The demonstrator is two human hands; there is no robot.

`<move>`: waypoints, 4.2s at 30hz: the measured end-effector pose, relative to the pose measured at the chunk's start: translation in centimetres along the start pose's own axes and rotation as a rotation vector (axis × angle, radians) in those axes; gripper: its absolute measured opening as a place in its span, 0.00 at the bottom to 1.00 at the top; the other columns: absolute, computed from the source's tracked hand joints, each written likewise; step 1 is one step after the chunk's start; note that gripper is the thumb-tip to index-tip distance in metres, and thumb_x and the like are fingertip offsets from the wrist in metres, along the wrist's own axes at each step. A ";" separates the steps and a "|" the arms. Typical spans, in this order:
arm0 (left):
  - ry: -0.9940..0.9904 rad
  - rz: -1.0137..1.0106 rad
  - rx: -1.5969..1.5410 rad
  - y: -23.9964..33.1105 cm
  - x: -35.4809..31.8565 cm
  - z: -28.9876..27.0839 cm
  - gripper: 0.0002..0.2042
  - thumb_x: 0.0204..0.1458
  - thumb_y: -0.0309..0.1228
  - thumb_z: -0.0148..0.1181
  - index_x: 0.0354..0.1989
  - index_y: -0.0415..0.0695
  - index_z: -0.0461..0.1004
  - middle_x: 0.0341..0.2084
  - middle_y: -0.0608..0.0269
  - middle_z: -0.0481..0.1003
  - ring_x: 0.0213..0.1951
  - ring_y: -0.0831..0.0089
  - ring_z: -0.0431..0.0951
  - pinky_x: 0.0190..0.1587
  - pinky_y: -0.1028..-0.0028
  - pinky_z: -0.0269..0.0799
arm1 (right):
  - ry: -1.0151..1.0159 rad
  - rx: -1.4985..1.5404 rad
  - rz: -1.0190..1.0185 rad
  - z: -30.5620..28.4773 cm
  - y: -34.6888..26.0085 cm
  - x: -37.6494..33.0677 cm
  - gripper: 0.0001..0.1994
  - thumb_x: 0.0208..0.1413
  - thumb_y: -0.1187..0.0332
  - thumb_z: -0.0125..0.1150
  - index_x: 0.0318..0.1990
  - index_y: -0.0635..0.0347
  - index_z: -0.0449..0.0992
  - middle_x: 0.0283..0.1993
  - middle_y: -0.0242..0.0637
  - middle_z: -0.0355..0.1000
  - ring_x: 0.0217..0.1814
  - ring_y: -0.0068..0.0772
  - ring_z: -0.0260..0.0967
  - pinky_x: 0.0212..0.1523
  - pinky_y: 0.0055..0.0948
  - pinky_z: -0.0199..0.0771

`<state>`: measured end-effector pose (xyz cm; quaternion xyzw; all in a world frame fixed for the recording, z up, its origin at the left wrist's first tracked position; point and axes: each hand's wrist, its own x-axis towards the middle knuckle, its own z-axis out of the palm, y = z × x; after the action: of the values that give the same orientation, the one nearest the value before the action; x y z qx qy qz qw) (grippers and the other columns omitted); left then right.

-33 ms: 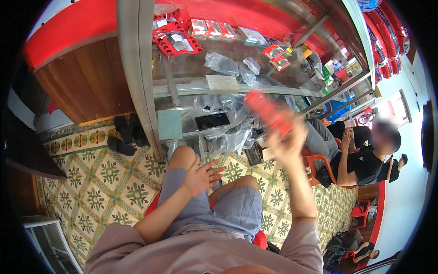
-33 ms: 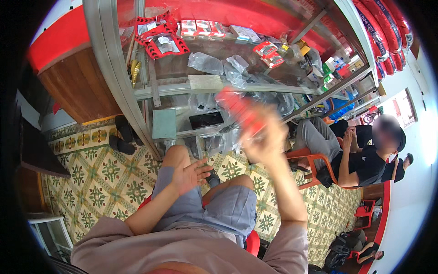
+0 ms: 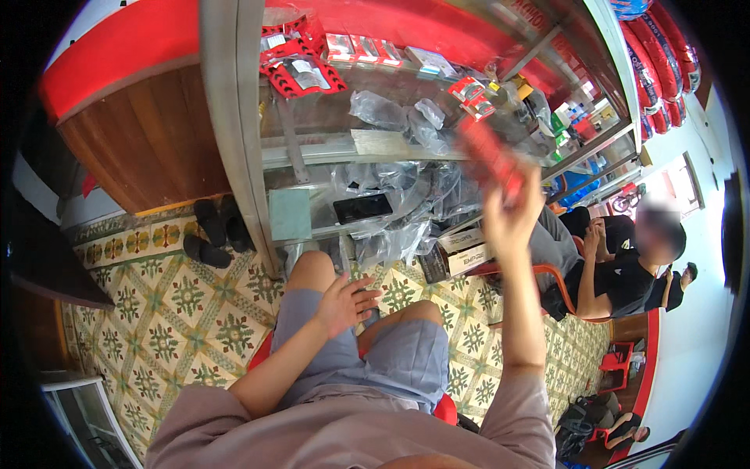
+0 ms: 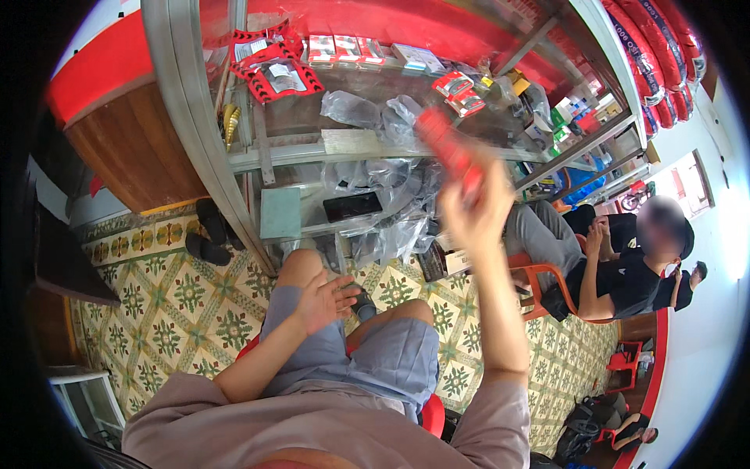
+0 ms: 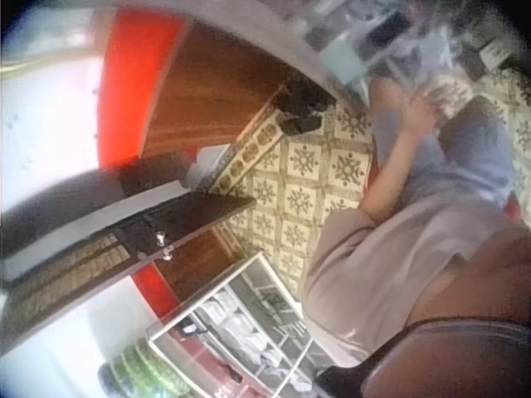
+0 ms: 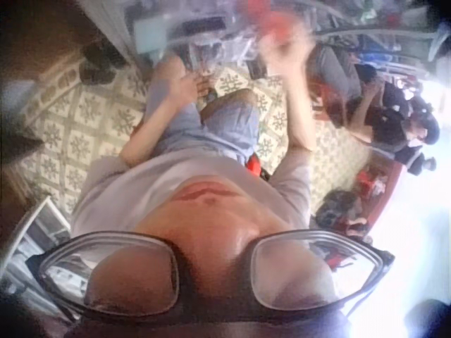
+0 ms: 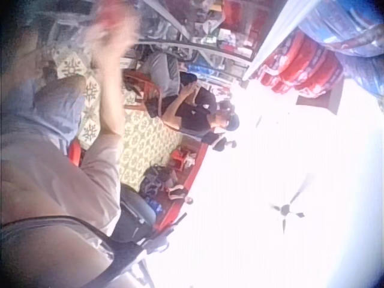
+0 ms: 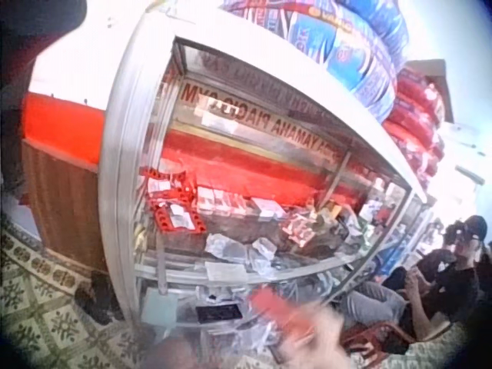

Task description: The person sits on a red plastic chair in a shop and repeatedly picks up small red and white boxes from a glass display counter. They handle each box individually, turning it over in their hands, and then place it back on the counter. The person continues this repetitive cycle of picking up, inspecting, and replacing the boxes throughout the video.

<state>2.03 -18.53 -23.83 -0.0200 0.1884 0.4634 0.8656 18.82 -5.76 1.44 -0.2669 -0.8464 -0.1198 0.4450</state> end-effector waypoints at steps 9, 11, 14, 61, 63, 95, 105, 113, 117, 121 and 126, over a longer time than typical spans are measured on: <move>0.254 0.019 -0.056 -1.0 2.7 -3.7 0.12 0.51 0.39 0.51 0.38 0.45 0.67 0.29 0.63 0.70 0.29 0.72 0.69 0.34 0.73 0.64 | -0.250 -0.403 0.278 6.7 25.3 2.6 0.26 0.48 0.56 0.59 0.49 0.66 0.64 0.41 0.59 0.67 0.47 0.60 0.65 0.46 0.47 0.68; 0.231 0.052 -0.059 -0.7 2.4 -3.9 0.12 0.51 0.39 0.51 0.38 0.45 0.67 0.29 0.63 0.70 0.29 0.72 0.68 0.33 0.73 0.64 | -0.286 -0.479 0.412 8.9 25.3 3.3 0.28 0.50 0.50 0.57 0.48 0.66 0.65 0.42 0.60 0.67 0.47 0.60 0.66 0.46 0.47 0.68; 0.237 0.073 -0.116 -0.4 2.2 -4.2 0.12 0.51 0.38 0.52 0.38 0.45 0.67 0.28 0.64 0.70 0.28 0.73 0.68 0.33 0.73 0.65 | -0.194 -0.576 0.448 11.0 20.2 7.1 0.28 0.51 0.48 0.55 0.49 0.64 0.65 0.44 0.58 0.67 0.47 0.59 0.67 0.45 0.47 0.69; 0.281 0.091 0.059 -0.9 3.0 -3.9 0.12 0.51 0.40 0.50 0.37 0.46 0.67 0.30 0.65 0.68 0.28 0.74 0.67 0.32 0.75 0.64 | -0.402 -0.107 0.666 16.6 18.8 11.2 0.25 0.38 0.47 0.64 0.36 0.62 0.78 0.40 0.48 0.75 0.44 0.44 0.74 0.44 0.39 0.73; 0.302 0.089 0.079 -1.0 3.0 -4.2 0.12 0.51 0.41 0.50 0.38 0.46 0.67 0.30 0.66 0.68 0.29 0.75 0.67 0.33 0.75 0.64 | -0.370 0.279 0.911 13.8 17.1 10.7 0.23 0.41 0.49 0.63 0.33 0.64 0.78 0.36 0.44 0.74 0.42 0.39 0.74 0.43 0.35 0.73; 0.092 0.691 0.607 -6.6 2.0 8.9 0.17 0.51 0.42 0.46 0.39 0.40 0.63 0.28 0.54 0.71 0.36 0.64 0.75 0.41 0.67 0.71 | -0.028 1.738 1.339 1.9 -8.3 -24.0 0.11 0.58 0.75 0.50 0.49 0.63 0.67 0.46 0.35 0.71 0.47 0.23 0.71 0.44 0.26 0.76; 0.035 0.690 0.646 -6.6 1.4 9.3 0.14 0.54 0.36 0.47 0.42 0.38 0.63 0.31 0.57 0.71 0.36 0.68 0.75 0.40 0.70 0.71 | 0.061 1.841 1.389 2.6 -8.7 -23.9 0.12 0.56 0.78 0.46 0.49 0.63 0.67 0.46 0.35 0.71 0.47 0.25 0.71 0.47 0.29 0.76; -0.148 0.989 1.497 -5.4 1.1 10.9 0.06 0.49 0.27 0.56 0.33 0.38 0.70 0.29 0.59 0.74 0.30 0.65 0.75 0.33 0.69 0.70 | 0.146 2.281 1.526 2.8 -9.1 -23.7 0.22 0.60 0.51 0.39 0.55 0.55 0.62 0.53 0.37 0.68 0.55 0.33 0.67 0.50 0.39 0.72; -0.196 1.140 1.567 -5.3 0.3 11.7 0.07 0.48 0.27 0.56 0.34 0.39 0.70 0.30 0.56 0.73 0.31 0.61 0.74 0.34 0.68 0.69 | 0.180 2.169 1.631 3.3 -9.6 -23.7 0.22 0.60 0.49 0.45 0.54 0.54 0.63 0.50 0.35 0.69 0.51 0.29 0.69 0.42 0.30 0.76; -0.162 1.078 1.217 -4.3 0.2 11.0 0.16 0.56 0.40 0.49 0.42 0.38 0.64 0.35 0.54 0.72 0.36 0.70 0.73 0.39 0.71 0.69 | 0.174 2.240 1.643 5.1 -8.5 -27.2 0.22 0.58 0.52 0.52 0.52 0.57 0.63 0.46 0.37 0.69 0.43 0.29 0.73 0.29 0.22 0.79; 0.160 0.861 0.486 -0.8 0.8 7.3 0.30 0.55 0.59 0.35 0.43 0.41 0.63 0.31 0.55 0.72 0.32 0.64 0.75 0.38 0.67 0.71 | 0.315 1.692 1.714 1.6 -4.8 -22.3 0.17 0.58 0.73 0.43 0.55 0.65 0.56 0.43 0.41 0.65 0.38 0.37 0.74 0.25 0.22 0.79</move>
<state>5.28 -16.86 -17.47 0.2264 0.3478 0.7183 0.5584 25.33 -16.68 -17.57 -0.3479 -0.1428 0.7727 0.5114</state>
